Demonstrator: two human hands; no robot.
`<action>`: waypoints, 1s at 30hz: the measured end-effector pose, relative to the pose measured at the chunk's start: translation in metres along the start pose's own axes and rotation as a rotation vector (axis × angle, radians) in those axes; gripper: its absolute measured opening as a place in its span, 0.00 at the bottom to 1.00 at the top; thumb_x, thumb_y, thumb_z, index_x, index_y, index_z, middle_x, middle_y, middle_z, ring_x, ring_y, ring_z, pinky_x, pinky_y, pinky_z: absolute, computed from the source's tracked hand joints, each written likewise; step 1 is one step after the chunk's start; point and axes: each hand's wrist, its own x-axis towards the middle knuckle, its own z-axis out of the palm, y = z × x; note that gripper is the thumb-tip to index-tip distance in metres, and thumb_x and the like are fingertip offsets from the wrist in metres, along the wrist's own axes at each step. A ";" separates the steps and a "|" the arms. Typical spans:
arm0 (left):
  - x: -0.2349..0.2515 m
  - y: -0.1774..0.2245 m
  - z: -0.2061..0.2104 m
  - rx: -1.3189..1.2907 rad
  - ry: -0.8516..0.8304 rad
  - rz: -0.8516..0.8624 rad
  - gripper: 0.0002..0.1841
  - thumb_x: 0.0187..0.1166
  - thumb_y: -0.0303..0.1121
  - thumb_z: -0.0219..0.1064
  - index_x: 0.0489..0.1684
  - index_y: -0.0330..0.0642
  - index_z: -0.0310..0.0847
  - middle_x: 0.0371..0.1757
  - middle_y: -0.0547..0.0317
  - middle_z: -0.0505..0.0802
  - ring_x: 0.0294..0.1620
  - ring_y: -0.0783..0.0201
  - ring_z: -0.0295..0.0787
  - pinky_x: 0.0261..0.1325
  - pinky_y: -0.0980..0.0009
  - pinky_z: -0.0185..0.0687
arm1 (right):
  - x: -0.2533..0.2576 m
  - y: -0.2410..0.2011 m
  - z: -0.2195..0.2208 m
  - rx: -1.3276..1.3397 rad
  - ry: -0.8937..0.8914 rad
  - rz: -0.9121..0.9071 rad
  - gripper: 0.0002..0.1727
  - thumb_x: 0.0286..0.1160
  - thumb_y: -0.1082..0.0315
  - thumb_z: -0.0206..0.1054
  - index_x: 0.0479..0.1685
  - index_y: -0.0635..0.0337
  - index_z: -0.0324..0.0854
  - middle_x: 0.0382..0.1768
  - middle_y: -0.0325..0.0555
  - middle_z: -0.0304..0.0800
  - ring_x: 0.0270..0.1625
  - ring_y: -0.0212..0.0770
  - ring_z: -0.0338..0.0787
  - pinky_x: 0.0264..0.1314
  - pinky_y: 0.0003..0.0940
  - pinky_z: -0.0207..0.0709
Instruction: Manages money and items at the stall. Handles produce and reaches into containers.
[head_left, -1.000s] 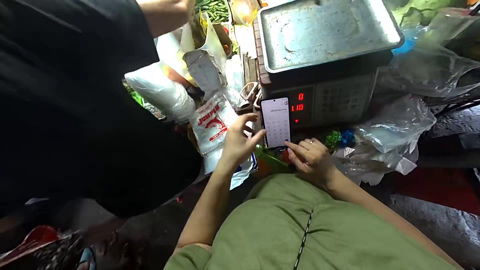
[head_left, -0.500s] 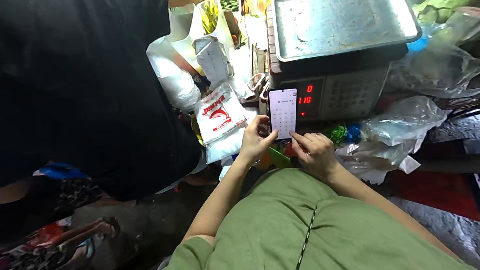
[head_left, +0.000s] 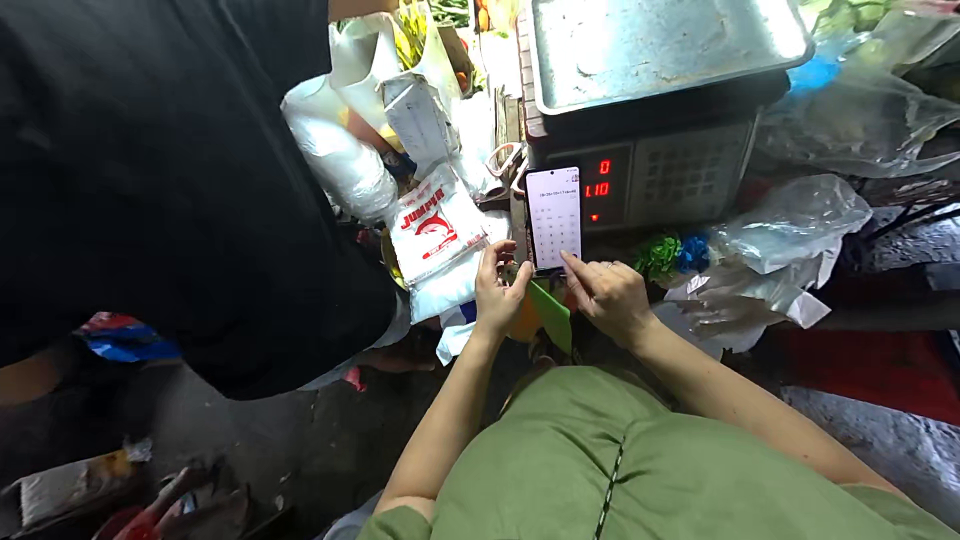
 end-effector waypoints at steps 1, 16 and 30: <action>-0.005 -0.003 -0.001 -0.009 0.020 0.003 0.23 0.75 0.36 0.70 0.68 0.37 0.77 0.63 0.51 0.86 0.61 0.63 0.85 0.61 0.64 0.84 | -0.001 0.000 -0.001 -0.028 -0.010 0.043 0.20 0.87 0.60 0.57 0.66 0.55 0.90 0.19 0.46 0.88 0.23 0.48 0.88 0.29 0.44 0.80; -0.127 -0.074 0.038 0.211 -0.474 0.401 0.14 0.77 0.36 0.66 0.55 0.41 0.90 0.57 0.50 0.93 0.65 0.50 0.87 0.71 0.51 0.80 | -0.222 -0.014 -0.012 -0.029 -1.256 0.728 0.23 0.91 0.54 0.52 0.66 0.57 0.87 0.62 0.62 0.90 0.69 0.65 0.86 0.73 0.68 0.74; -0.082 -0.216 0.249 0.739 -1.184 -0.118 0.31 0.85 0.42 0.63 0.86 0.36 0.65 0.87 0.39 0.70 0.85 0.41 0.69 0.84 0.44 0.65 | -0.420 0.028 0.057 0.196 -1.322 1.280 0.26 0.86 0.52 0.59 0.77 0.56 0.79 0.79 0.66 0.75 0.85 0.69 0.67 0.82 0.77 0.56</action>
